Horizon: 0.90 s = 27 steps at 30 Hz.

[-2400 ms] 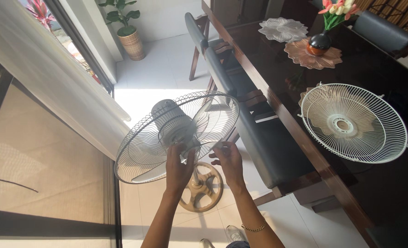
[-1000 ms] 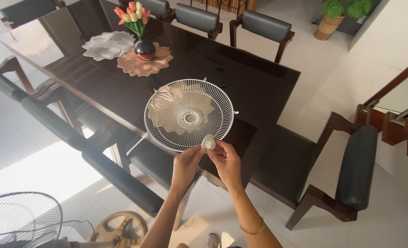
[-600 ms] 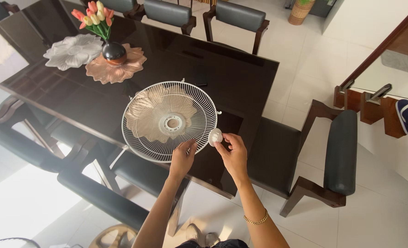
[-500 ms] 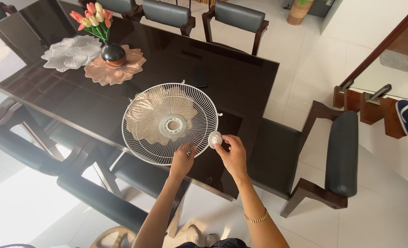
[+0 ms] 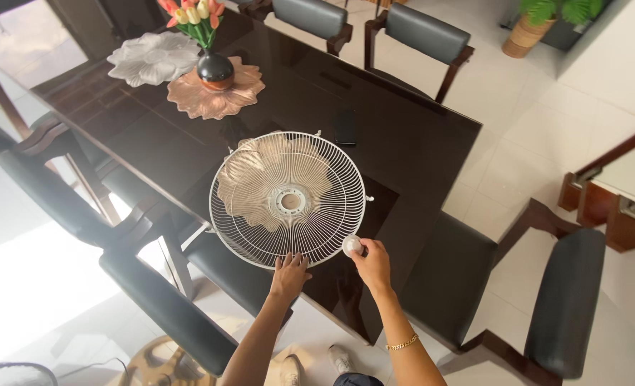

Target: The person disassembles a standing electric fan by removing the front grille, the fan blades, and the rear grille, placing each component on a nearby dining table. The person then removes the motor housing from the stand and sets it aside.

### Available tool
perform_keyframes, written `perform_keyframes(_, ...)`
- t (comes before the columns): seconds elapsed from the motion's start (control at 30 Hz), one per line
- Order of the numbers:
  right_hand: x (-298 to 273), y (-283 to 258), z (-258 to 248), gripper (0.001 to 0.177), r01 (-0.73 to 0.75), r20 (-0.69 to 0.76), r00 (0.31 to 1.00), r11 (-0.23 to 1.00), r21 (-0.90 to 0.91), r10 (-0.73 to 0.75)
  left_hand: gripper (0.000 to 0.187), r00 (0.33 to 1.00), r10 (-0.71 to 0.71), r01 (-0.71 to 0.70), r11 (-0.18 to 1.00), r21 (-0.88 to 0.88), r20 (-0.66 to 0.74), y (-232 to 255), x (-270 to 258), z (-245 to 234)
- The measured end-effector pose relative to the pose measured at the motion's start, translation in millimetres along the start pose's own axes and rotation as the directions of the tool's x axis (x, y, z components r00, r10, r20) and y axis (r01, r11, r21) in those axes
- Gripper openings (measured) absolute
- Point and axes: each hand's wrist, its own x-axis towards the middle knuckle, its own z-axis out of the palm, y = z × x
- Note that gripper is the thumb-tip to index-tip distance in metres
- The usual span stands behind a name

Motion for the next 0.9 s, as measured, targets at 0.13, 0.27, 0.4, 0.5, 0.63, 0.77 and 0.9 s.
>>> perform_keyframes(0.13, 32.8, 20.9, -8.9, 0.035, -0.033, 0.047, 0.998, 0.997, -0.070, 0.037, 0.018, 0.981, -0.145, 0.132, 0.986, 0.106, 0.126, 3.3, 3.7, 16.4)
perform_keyframes(0.27, 56.3, 40.2, -9.6, 0.034, -0.014, 0.137, 0.990, 0.996, -0.094, 0.027, 0.004, 0.985, -0.172, 0.172, 0.965, 0.197, -0.018, 10.9, 12.8, 25.7)
perform_keyframes(0.4, 69.1, 50.0, 2.3, 0.034, 0.035, 0.226, 0.974, 0.988, -0.148, -0.001, 0.004, 0.955, -0.211, 0.257, 0.940, 0.226, -0.207, -1.0, 40.7, 12.8)
perform_keyframes(0.5, 77.1, 51.7, 19.8, 0.033, 0.092, 0.283, 0.959, 0.976, -0.197, -0.033, 0.006, 0.927, -0.348, 0.373, 0.899, 0.230, -0.142, -21.8, 55.4, -2.7)
perform_keyframes(0.63, 91.6, 54.8, 43.4, 0.033, 0.123, 0.357, 0.934, 0.963, -0.241, -0.029, 0.022, 0.876, -0.416, 0.427, 0.904, -0.008, -0.246, -30.6, 47.2, -19.0)
perform_keyframes(0.77, 107.6, 63.2, 68.5, 0.033, 0.232, 0.396, 0.910, 0.941, -0.246, -0.121, 0.052, 0.830, -0.459, 0.424, 0.888, -0.177, -0.316, -9.6, 18.3, -37.1)
perform_keyframes(0.9, 119.2, 69.5, 93.6, 0.031, 0.278, 0.449, 0.884, 0.921, -0.274, -0.133, 0.051, 0.792, -0.540, 0.470, 0.838, -0.278, -0.286, 9.8, -18.0, -68.8)
